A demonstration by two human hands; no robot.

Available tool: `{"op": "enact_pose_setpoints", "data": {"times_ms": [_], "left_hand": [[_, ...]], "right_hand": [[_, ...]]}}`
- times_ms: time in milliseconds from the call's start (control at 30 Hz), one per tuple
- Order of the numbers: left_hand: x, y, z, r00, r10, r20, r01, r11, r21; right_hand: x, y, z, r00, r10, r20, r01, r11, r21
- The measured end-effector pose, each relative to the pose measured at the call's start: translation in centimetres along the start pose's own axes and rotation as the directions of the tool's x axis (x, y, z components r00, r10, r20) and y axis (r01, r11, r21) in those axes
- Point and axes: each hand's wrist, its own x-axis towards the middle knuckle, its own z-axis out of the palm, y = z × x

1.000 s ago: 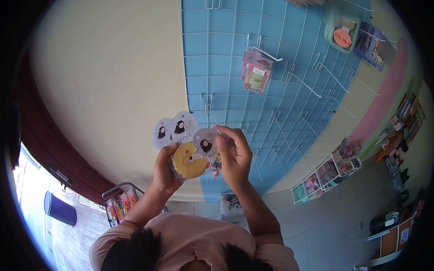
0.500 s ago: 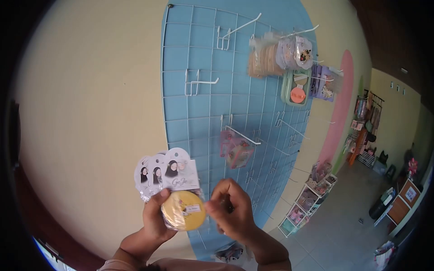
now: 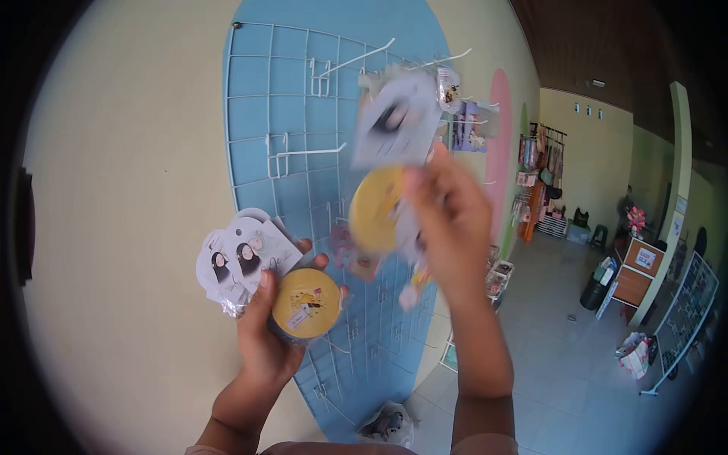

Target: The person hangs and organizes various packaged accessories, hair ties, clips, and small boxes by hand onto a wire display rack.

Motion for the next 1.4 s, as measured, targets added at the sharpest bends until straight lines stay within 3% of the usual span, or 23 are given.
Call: {"op": "enact_pose_setpoints", "data": {"times_ms": [100, 267, 367, 467, 567, 667, 933, 1167, 1400], "left_hand": [[0.1, -0.2, -0.6, 1.000, -0.025, -0.013, 0.025, 1.000, -0.012], [0.6, -0.7, -1.6, 0.999, -0.039, 0.011, 0.039, 0.999, -0.003], [0.7, -0.8, -1.7, 0.998, -0.059, 0.000, 0.059, 0.998, -0.020], [0.7, -0.9, -1.8, 0.997, -0.069, -0.016, 0.069, 0.997, -0.022], [0.7, -0.9, -1.9, 0.997, -0.080, -0.020, 0.080, 0.997, -0.011], [0.8, -0.8, -1.9, 0.997, -0.076, -0.014, 0.075, 0.997, -0.016], [0.6, -0.8, -2.3, 0.999, -0.048, -0.008, 0.048, 0.999, -0.022], [0.6, -0.8, -2.3, 0.999, -0.039, -0.036, 0.039, 0.999, 0.012], [0.4, -0.9, -2.2, 0.997, -0.075, -0.018, 0.074, 0.997, -0.035]], "right_hand": [[6.2, -1.2, -0.5, 0.997, -0.026, 0.068, 0.015, 0.988, 0.155], [11.3, 0.2, -1.6, 0.970, 0.040, 0.241, -0.031, 0.999, -0.040], [11.5, 0.7, -1.9, 0.938, 0.158, 0.310, -0.154, 0.987, -0.039], [10.8, 0.7, -1.6, 0.943, 0.139, 0.301, -0.135, 0.990, -0.036], [10.6, 1.4, -0.7, 0.960, -0.015, 0.281, 0.002, 0.999, 0.045], [11.1, 1.4, 0.0, 0.973, -0.043, 0.228, 0.032, 0.998, 0.053], [11.0, 1.5, -0.6, 0.980, 0.037, 0.197, -0.040, 0.999, 0.014], [11.6, 3.5, -0.2, 0.961, -0.124, 0.246, 0.109, 0.991, 0.075], [12.5, 2.8, -0.9, 0.953, -0.108, 0.282, 0.114, 0.993, -0.004]]}}
